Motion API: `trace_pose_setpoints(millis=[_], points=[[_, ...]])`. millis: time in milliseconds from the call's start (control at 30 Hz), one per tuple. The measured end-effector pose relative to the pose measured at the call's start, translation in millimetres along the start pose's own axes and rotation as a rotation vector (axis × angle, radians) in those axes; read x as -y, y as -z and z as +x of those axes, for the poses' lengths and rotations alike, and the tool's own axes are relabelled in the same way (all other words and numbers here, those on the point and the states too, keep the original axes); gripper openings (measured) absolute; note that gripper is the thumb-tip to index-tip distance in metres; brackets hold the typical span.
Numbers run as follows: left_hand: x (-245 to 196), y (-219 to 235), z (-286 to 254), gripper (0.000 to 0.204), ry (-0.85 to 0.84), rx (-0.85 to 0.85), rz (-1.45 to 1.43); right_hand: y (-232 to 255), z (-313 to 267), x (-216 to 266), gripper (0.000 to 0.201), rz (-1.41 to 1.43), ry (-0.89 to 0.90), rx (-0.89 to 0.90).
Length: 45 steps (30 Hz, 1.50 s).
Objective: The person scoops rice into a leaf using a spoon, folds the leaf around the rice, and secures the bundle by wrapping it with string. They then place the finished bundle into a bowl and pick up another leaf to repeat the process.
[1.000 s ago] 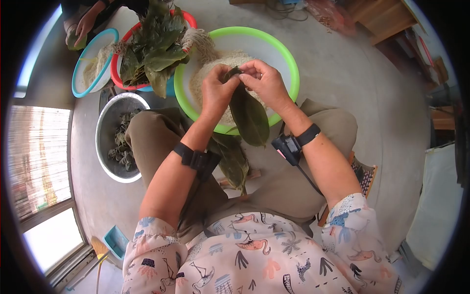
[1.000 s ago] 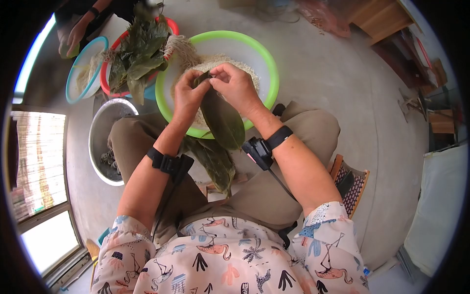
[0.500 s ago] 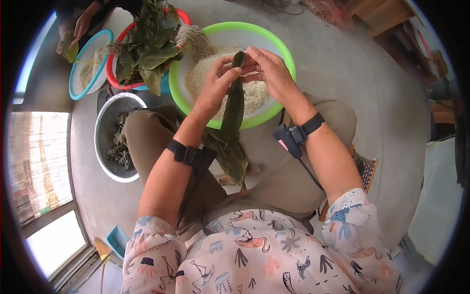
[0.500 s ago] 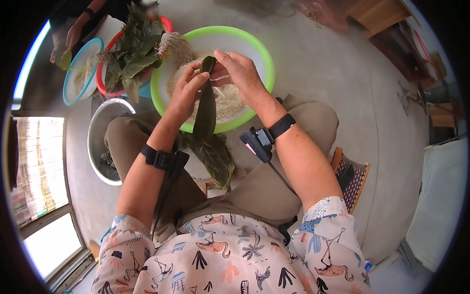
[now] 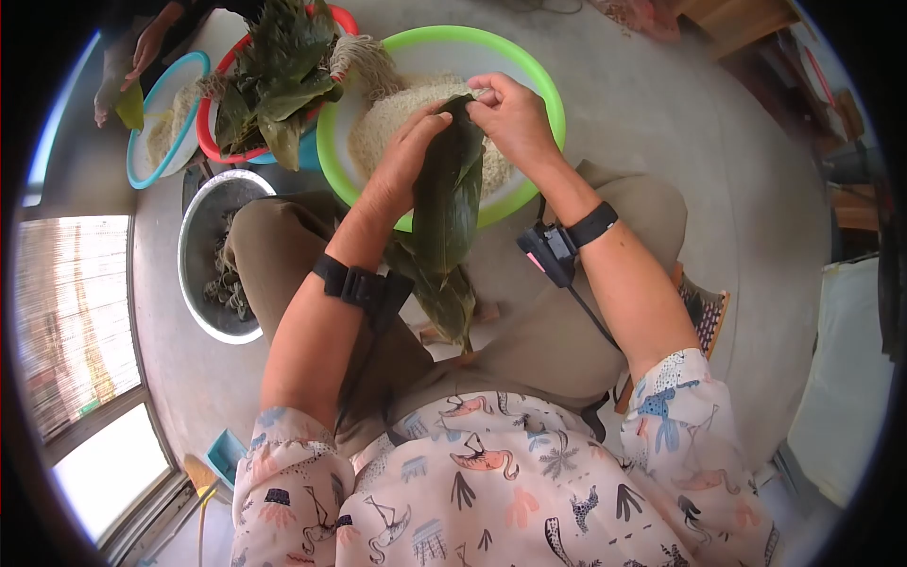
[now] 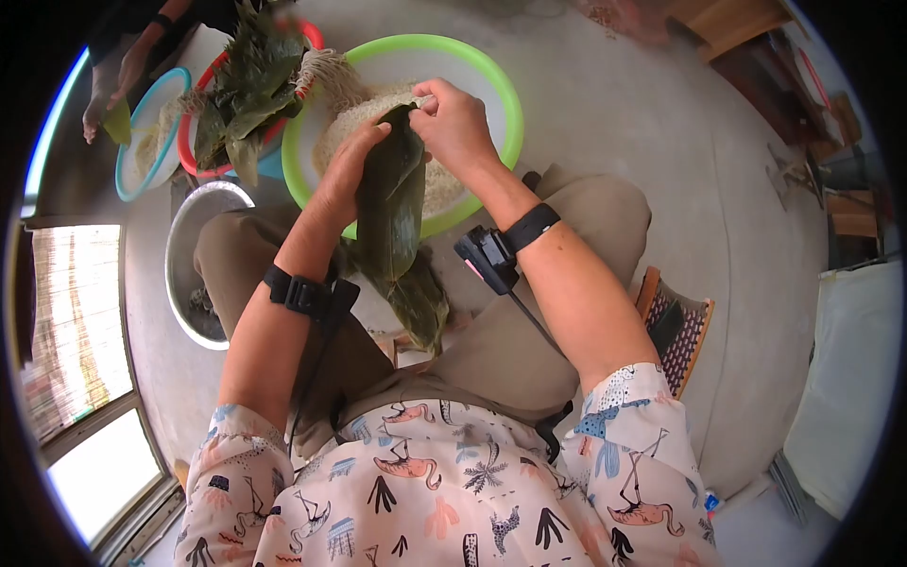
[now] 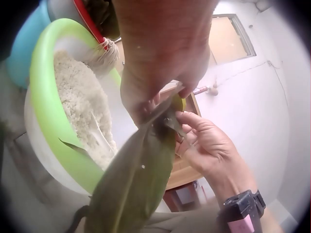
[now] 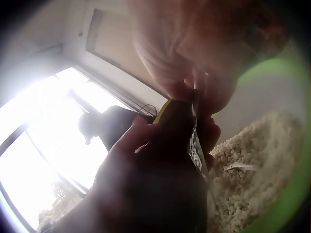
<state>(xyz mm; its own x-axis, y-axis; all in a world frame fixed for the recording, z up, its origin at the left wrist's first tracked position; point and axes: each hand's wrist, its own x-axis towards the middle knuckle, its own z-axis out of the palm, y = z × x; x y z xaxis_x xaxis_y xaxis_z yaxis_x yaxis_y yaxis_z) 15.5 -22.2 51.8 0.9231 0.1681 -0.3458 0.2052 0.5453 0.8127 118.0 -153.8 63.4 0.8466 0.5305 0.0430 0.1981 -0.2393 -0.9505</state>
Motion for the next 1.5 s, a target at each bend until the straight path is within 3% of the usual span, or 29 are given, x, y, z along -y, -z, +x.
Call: trace_pose_setpoints(millis=[100, 333, 633, 733, 800, 933, 1000, 1067, 1200, 1267, 1333, 1400, 1467, 1500], points=[[-6.0, -6.1, -3.3, 0.039, 0.162, -0.053, -0.125, -0.6, 3.5, -5.8, 0.034, -0.125, 0.105, -0.041], [-0.4, 5.9, 2.3, 0.028, 0.072, -0.051, -0.129, -4.6, 3.2, -12.4, 0.042, -0.216, 0.142, -0.028], [7.3, 19.5, 10.6, 0.021, 0.068, -0.143, -0.255, -11.3, 2.8, -30.1, 0.059, -0.225, -0.016, 0.105], [6.4, 20.8, 12.8, 0.02, 0.068, -0.168, -0.309, -14.4, 5.5, -31.6, 0.06, -0.104, -0.118, 0.098], [6.5, 18.7, 11.8, 0.02, 0.065, -0.178, -0.338, -10.8, 2.0, -23.7, 0.056, 0.018, -0.335, 0.211], [5.6, 8.8, 6.1, 0.031, 0.011, -0.126, -0.382, -12.3, -1.0, -22.7, 0.05, 0.093, -0.319, 0.218], [0.0, 5.5, 1.0, 0.036, -0.009, -0.09, -0.436, -10.2, -1.4, -19.3, 0.044, 0.316, -0.368, 0.232], [-6.9, 9.4, -3.0, 0.041, 0.028, 0.114, -0.555, -7.4, 0.3, -16.5, 0.04, 0.411, -0.412, 0.226], [13.5, 20.5, 11.1, 0.044, -0.073, 0.071, -0.548, -8.2, 5.7, -22.2, 0.036, 0.735, -0.422, 0.316], [15.4, 15.8, 6.1, 0.043, 0.034, -0.086, -0.315, -7.2, 4.9, -23.5, 0.039, 0.663, -0.454, 0.334], [18.3, 9.8, 7.3, 0.043, 0.043, -0.082, -0.289, -7.4, 3.0, -23.8, 0.042, 0.588, -0.491, 0.348], [25.0, 12.4, 9.5, 0.042, 0.058, -0.085, -0.269, -13.3, -0.5, -25.6, 0.05, 0.499, -0.392, 0.303], [32.5, 25.7, 19.1, 0.042, 0.06, 0.135, -0.463, -14.5, -4.2, -22.2, 0.054, 0.406, -0.337, 0.286], [31.8, 23.8, 20.1, 0.042, 0.065, 0.134, -0.465, -14.8, -4.4, -21.9, 0.058, 0.313, -0.272, 0.271]])
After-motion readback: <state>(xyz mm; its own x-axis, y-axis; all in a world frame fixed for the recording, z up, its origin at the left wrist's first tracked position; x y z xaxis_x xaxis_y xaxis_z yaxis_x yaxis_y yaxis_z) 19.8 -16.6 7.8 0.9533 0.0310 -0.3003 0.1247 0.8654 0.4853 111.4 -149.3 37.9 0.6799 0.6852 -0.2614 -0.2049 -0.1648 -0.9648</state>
